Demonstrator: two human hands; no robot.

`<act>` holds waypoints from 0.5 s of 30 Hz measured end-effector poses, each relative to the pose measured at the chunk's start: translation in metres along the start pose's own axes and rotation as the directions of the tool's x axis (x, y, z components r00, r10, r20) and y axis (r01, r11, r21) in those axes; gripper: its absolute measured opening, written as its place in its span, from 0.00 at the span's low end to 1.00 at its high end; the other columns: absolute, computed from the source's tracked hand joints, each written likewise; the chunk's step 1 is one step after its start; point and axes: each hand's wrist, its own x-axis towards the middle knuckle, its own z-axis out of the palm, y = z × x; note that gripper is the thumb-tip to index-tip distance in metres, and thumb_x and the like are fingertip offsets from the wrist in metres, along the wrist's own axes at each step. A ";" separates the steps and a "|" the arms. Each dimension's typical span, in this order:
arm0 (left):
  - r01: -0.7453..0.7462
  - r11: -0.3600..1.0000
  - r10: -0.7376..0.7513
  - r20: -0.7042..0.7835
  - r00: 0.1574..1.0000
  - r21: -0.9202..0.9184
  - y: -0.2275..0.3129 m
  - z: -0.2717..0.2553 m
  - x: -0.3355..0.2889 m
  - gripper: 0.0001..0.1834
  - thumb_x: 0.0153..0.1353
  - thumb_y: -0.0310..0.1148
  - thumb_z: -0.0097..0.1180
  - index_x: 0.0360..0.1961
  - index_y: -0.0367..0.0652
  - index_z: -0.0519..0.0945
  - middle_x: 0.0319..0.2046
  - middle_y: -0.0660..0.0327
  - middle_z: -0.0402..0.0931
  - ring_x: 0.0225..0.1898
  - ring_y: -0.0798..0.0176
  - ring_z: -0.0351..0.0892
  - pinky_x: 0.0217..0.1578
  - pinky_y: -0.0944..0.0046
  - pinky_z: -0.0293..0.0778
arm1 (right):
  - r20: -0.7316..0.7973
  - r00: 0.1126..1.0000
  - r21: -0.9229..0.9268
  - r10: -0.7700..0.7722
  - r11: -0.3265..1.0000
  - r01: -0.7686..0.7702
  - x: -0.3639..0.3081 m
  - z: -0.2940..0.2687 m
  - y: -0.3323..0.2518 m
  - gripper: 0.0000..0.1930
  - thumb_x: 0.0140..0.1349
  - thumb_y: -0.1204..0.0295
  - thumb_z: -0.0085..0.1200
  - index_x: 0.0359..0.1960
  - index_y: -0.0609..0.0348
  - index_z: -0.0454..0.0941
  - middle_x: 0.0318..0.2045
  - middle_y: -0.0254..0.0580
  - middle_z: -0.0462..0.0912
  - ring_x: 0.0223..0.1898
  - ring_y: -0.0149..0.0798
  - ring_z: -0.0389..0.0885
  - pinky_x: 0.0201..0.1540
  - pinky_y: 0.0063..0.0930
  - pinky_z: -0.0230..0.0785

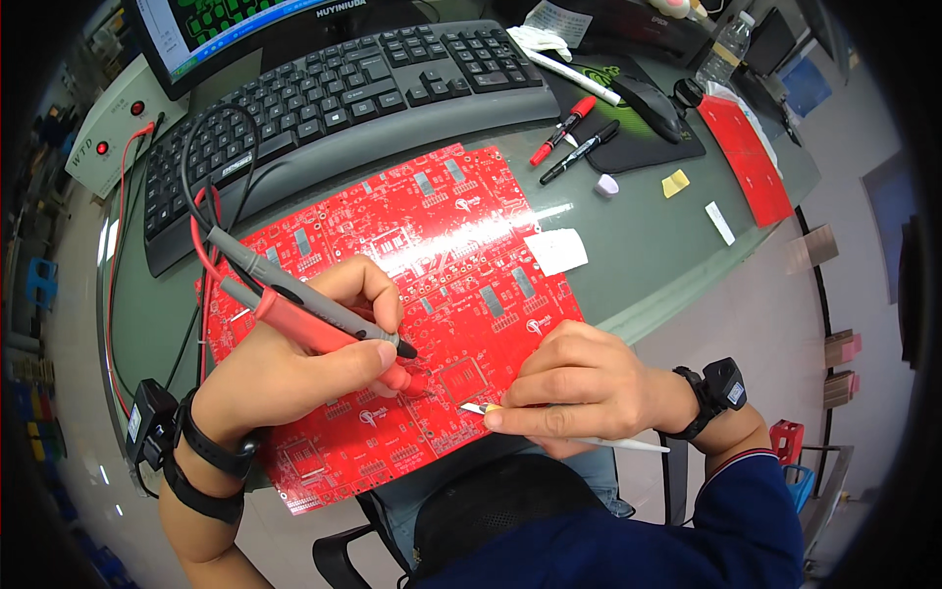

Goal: Testing a red circuit board using multimeters and software.

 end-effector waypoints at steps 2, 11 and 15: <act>-0.006 1.000 0.006 0.001 1.000 0.002 0.000 0.000 0.000 0.09 0.59 0.28 0.55 0.36 0.40 0.68 0.33 0.63 0.73 0.36 0.71 0.81 0.35 0.71 0.79 | 0.001 1.000 0.003 0.001 1.000 -0.001 -0.001 0.000 0.000 0.21 0.40 0.80 0.63 0.42 0.55 0.82 0.34 0.30 0.79 0.34 0.33 0.78 0.33 0.27 0.68; -0.007 1.000 0.007 0.009 1.000 0.005 0.000 0.000 -0.001 0.09 0.59 0.28 0.55 0.36 0.40 0.67 0.32 0.63 0.73 0.36 0.71 0.81 0.36 0.70 0.79 | 0.014 1.000 -0.003 0.007 1.000 -0.007 -0.001 0.000 -0.001 0.21 0.41 0.79 0.63 0.42 0.54 0.82 0.36 0.30 0.79 0.34 0.33 0.77 0.34 0.27 0.69; -0.010 1.000 0.010 0.004 1.000 -0.003 0.000 0.000 -0.001 0.09 0.59 0.28 0.55 0.36 0.40 0.68 0.33 0.63 0.73 0.36 0.71 0.81 0.36 0.71 0.79 | 0.016 1.000 -0.009 0.024 1.000 -0.024 -0.001 0.000 -0.001 0.21 0.41 0.79 0.63 0.42 0.54 0.82 0.36 0.30 0.79 0.35 0.34 0.77 0.34 0.27 0.69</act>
